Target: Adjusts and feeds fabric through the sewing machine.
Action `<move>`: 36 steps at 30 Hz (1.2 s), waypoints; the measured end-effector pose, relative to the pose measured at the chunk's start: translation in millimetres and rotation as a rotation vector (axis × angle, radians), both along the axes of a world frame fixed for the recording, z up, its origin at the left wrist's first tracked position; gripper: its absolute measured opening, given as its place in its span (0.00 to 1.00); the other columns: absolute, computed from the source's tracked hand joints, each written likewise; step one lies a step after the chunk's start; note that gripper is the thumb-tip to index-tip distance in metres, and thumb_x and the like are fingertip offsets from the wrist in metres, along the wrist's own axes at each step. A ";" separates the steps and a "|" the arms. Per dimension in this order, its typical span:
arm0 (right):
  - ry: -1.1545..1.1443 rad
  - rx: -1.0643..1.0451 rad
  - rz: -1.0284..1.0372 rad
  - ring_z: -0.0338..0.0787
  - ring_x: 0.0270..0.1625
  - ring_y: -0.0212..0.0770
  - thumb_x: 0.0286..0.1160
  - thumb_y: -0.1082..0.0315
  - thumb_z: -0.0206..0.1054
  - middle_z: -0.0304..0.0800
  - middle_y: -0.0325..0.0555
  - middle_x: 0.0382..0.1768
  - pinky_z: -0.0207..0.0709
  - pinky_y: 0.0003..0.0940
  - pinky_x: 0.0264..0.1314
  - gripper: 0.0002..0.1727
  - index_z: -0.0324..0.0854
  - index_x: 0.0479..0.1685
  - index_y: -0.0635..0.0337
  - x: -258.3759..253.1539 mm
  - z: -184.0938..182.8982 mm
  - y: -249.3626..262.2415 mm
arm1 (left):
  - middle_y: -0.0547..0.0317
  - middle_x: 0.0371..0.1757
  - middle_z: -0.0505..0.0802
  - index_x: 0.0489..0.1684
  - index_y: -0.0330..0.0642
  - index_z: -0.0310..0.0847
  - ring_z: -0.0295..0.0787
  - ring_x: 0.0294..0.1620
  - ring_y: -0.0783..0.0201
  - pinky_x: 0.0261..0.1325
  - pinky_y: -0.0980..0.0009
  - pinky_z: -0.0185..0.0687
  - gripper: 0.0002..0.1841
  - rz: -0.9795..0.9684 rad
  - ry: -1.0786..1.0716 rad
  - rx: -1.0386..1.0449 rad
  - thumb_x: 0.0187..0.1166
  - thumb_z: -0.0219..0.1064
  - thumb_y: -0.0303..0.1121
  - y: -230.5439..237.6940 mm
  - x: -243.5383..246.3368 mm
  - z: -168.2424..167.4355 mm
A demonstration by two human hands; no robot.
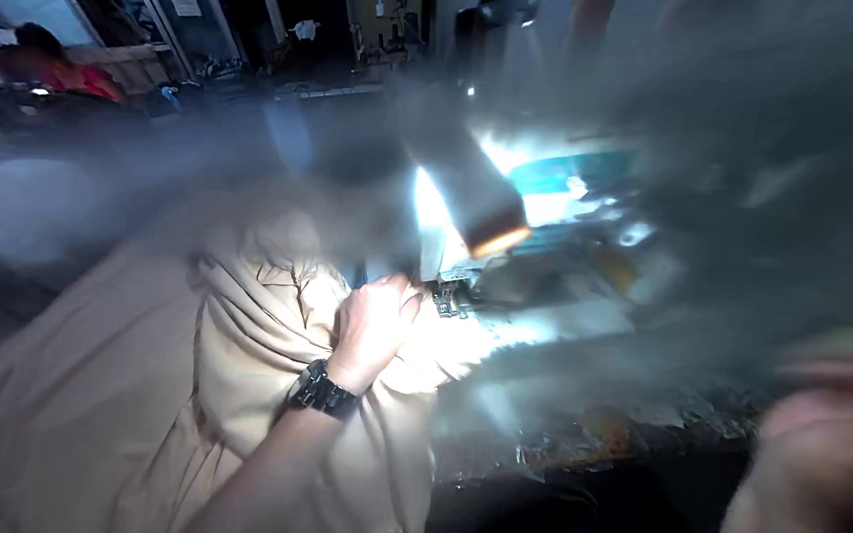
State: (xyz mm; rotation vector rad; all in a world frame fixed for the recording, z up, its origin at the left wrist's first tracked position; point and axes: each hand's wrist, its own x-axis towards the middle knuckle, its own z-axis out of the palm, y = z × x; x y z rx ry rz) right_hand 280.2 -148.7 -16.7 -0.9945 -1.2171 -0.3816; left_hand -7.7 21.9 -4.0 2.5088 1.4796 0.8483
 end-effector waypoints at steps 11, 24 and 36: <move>-0.732 -0.872 0.032 0.91 0.52 0.65 0.55 0.79 0.78 0.94 0.56 0.47 0.88 0.55 0.48 0.28 0.91 0.62 0.57 -64.2 -92.2 4.0 | 0.43 0.39 0.91 0.35 0.35 0.88 0.92 0.43 0.43 0.42 0.44 0.84 0.10 0.009 0.412 -0.056 0.80 0.68 0.34 -26.7 17.3 32.7; -0.731 -0.936 -0.113 0.95 0.34 0.63 0.63 0.83 0.68 0.94 0.60 0.40 0.86 0.56 0.29 0.27 0.88 0.67 0.59 -62.0 -73.4 -16.4 | 0.60 0.56 0.91 0.73 0.45 0.74 0.90 0.51 0.71 0.53 0.70 0.87 0.20 0.019 -0.667 -0.324 0.82 0.63 0.24 -0.8 -51.8 32.7; 0.819 -1.030 1.361 0.80 0.21 0.21 0.76 0.73 0.57 0.91 0.33 0.34 0.74 0.15 0.21 0.17 0.79 0.61 0.50 -100.0 -41.0 10.6 | 0.55 0.39 0.93 0.51 0.32 0.77 0.93 0.39 0.69 0.46 0.73 0.92 0.16 0.023 -1.427 -0.625 0.68 0.60 0.08 -89.0 -69.6 -16.4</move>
